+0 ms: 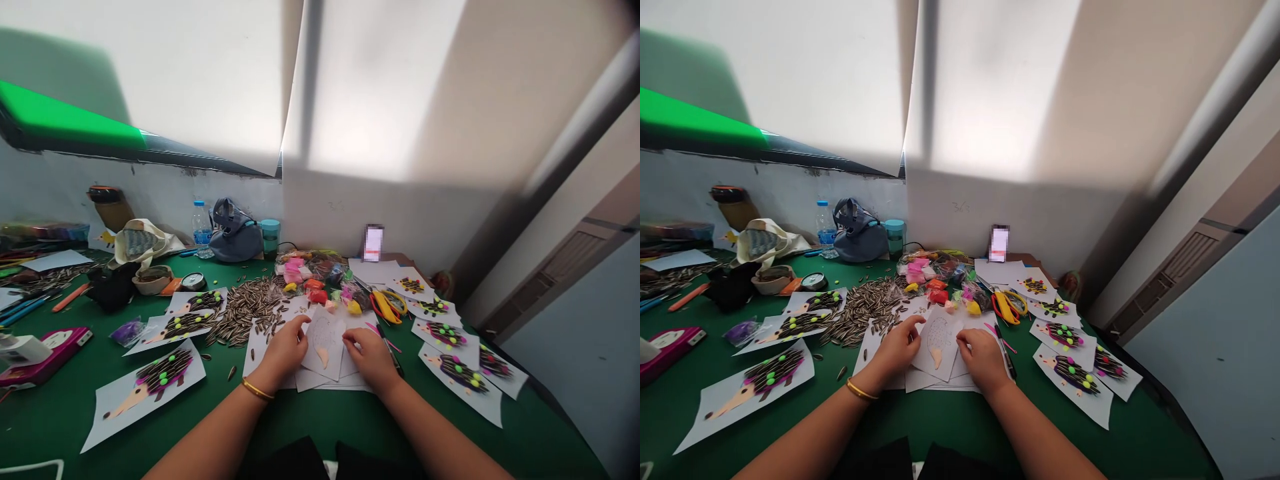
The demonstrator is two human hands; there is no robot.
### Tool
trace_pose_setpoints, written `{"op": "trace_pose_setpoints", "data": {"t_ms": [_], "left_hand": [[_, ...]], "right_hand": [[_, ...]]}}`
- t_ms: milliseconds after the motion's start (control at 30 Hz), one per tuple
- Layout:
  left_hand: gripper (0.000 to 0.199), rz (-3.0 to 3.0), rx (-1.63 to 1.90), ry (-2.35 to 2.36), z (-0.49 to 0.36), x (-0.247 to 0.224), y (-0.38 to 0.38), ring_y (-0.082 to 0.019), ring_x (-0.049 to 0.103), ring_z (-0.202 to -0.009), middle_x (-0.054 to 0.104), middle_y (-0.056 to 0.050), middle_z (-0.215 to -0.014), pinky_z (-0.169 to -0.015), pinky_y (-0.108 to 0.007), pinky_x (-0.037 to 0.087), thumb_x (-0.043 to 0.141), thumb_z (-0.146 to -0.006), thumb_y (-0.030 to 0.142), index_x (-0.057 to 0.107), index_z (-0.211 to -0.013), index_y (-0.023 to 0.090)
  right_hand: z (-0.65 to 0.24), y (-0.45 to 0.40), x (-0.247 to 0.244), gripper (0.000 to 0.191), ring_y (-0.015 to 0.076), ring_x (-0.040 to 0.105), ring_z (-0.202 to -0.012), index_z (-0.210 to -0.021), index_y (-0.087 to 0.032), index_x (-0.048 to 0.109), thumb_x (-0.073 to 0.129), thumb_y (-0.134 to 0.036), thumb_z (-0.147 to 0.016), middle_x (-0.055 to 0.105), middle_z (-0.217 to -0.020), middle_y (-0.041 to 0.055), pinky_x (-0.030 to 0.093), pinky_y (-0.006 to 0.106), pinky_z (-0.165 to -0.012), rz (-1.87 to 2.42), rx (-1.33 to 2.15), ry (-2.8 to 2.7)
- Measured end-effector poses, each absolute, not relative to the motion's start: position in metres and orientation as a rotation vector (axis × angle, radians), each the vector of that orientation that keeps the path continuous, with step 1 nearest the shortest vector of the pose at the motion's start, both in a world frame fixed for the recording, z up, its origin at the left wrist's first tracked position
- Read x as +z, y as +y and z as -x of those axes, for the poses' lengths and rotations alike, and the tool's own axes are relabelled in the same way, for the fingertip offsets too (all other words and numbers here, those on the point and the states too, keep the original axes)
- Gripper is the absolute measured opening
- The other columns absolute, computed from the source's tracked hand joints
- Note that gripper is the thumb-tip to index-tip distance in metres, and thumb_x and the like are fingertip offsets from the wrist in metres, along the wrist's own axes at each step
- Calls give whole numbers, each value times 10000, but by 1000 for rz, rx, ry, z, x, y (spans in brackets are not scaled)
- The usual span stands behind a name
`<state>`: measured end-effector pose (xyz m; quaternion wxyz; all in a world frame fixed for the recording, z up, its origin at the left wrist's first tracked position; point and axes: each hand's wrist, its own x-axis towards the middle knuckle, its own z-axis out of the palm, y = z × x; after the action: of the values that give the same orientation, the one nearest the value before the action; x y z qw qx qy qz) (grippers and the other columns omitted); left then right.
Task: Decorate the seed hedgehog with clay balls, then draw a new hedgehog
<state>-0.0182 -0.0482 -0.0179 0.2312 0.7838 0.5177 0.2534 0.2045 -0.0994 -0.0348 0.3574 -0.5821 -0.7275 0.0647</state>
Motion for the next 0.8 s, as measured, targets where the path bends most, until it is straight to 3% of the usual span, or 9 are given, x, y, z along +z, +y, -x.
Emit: {"op": "trace_pose_setpoints", "data": {"t_ms": [300,500,667,800], "left_hand": [[304,-2335,461,1410,14,-11,-61,-197,650,-819,719,-23,-862,-697,-277,428,473,-782,177,674,-998,249],[283,-2380,415,1386,13,-11,-66,-200,646,-784,717,-17,-819,-670,-279,418,477,-784,213,685,-968,267],[208,-2437,552,1359,14,-12,-62,-181,615,-788,687,-25,-836,-693,-280,421,488,-830,260,691,-872,239],[171,-2501,724,1310,16,-14,-55,-191,587,-911,667,-41,-940,-824,-298,423,538,-820,243,705,-847,224]], "right_hand": [[-199,-100,-34,152,193,615,-827,-860,-223,663,514,-198,-863,695,-854,31,461,309,-763,1534,164,-1930],[-201,-99,-38,164,193,612,-829,-847,-224,670,510,-189,-856,694,-850,31,453,309,-769,1534,182,-1945],[-202,-99,-36,164,200,598,-844,-860,-222,670,509,-191,-854,682,-855,36,448,316,-774,1523,191,-1944],[-202,-98,-37,148,198,581,-847,-856,-218,668,524,-182,-851,665,-845,32,441,316,-780,1520,200,-1954]]}}
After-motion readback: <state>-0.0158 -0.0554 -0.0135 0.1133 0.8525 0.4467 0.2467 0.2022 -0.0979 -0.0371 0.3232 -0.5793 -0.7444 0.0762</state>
